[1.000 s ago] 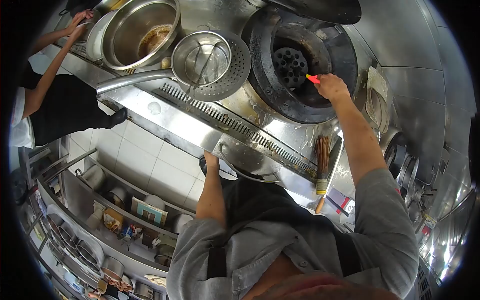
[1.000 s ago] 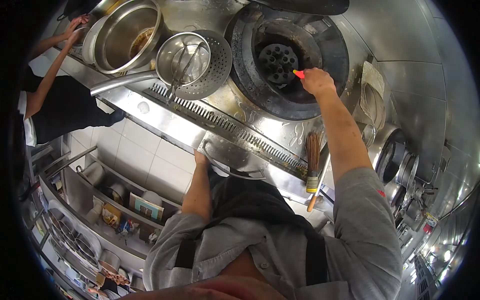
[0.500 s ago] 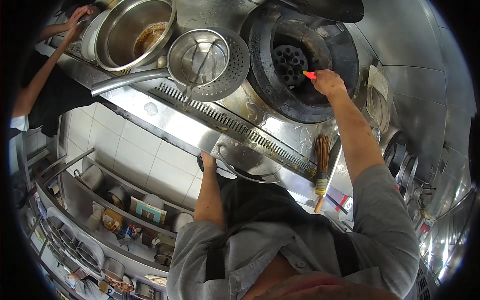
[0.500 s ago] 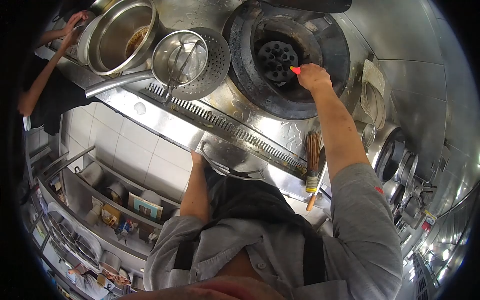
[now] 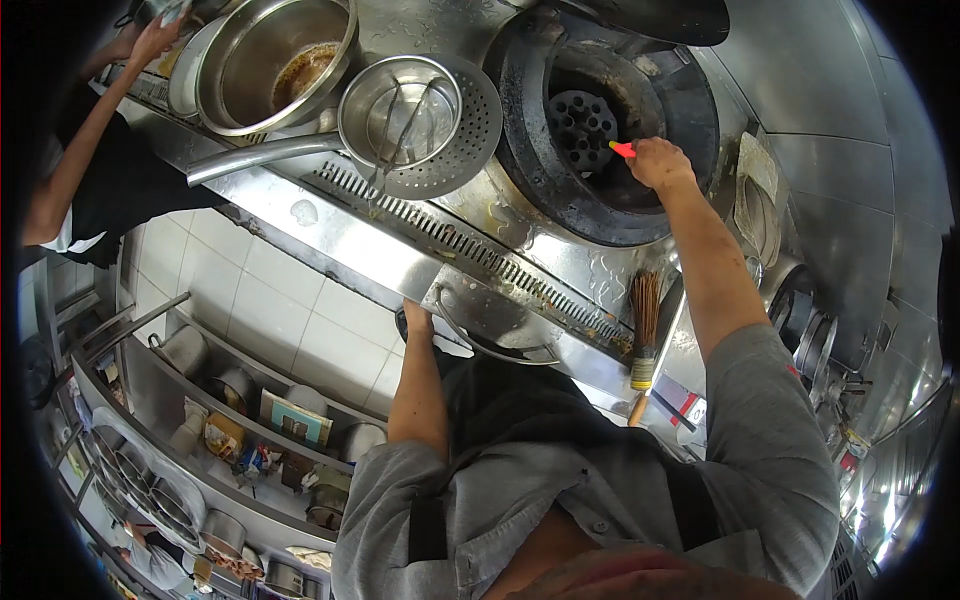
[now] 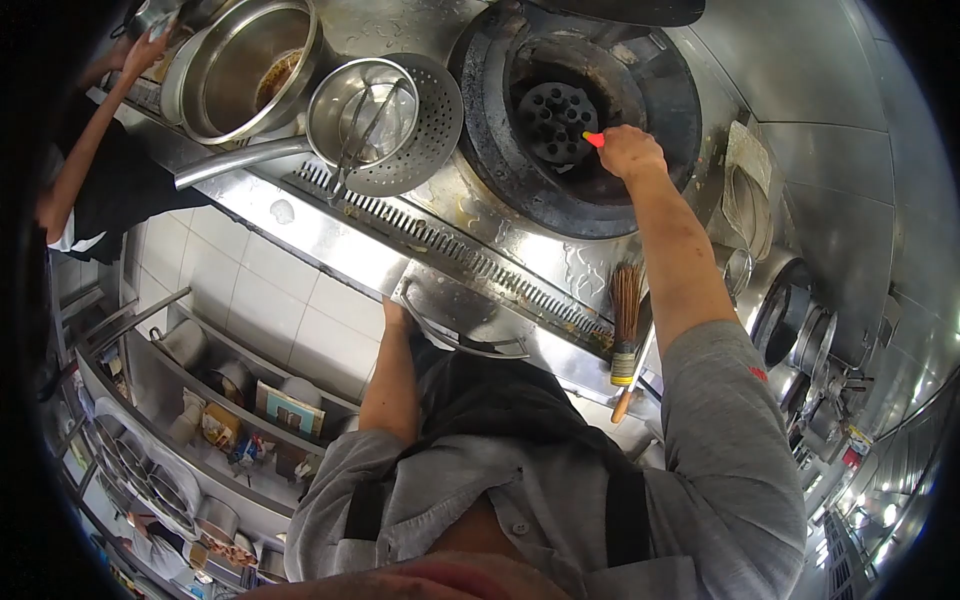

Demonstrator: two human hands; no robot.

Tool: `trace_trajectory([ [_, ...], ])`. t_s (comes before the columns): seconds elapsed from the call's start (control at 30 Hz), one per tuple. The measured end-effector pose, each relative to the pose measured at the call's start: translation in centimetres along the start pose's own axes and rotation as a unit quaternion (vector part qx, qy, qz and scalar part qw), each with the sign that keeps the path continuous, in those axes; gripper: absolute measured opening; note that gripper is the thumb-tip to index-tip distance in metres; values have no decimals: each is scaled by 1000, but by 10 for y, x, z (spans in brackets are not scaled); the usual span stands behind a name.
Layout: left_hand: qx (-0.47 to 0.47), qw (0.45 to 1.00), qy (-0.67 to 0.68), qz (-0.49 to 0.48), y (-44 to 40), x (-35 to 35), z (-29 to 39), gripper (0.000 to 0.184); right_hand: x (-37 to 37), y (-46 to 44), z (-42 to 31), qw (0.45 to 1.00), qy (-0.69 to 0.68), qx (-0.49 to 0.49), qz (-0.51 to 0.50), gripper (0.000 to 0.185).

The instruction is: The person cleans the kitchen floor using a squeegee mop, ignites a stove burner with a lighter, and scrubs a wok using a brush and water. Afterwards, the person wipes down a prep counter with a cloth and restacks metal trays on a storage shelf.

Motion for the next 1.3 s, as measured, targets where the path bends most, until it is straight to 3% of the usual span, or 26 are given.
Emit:
trace_trajectory([
  [0.07,-40,998,-38,-17,0,-2,0,40,0,-3,0,1000,7,-5,-5,26],
  [0.27,-46,997,-52,-31,-8,10,-11,40,7,5,1,1000,18,11,-7,26],
  [0.4,-7,999,-39,-13,-12,21,-22,40,7,10,7,1000,16,15,-4,26],
  [0.47,26,999,42,3,-18,27,-32,41,4,11,10,1000,13,11,-6,26],
  [0.77,-14,999,-39,23,-14,19,-22,39,-6,12,17,1000,-8,-2,-1,26],
  [0.87,17,999,-12,37,-13,17,-19,39,-5,12,15,1000,-11,-3,-5,26],
  [1.03,-13,999,-28,19,-14,17,-20,39,-6,10,13,1000,-16,-5,-9,27],
  [1.2,-45,997,-66,6,4,1,9,38,-7,10,11,999,-29,-23,-12,27],
  [1.3,-9,994,-77,75,24,-10,45,43,-9,9,13,999,-35,-25,-13,28],
])
Point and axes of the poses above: each hand's wrist, its own y-axis away from the middle knuckle, its own x-axis out of the back of the hand, z = x × y, the point moved 1 cm from there along -y, towards the middle knuckle, and after that the axes turned 12 degrees about -x, right-handed, at the moved point
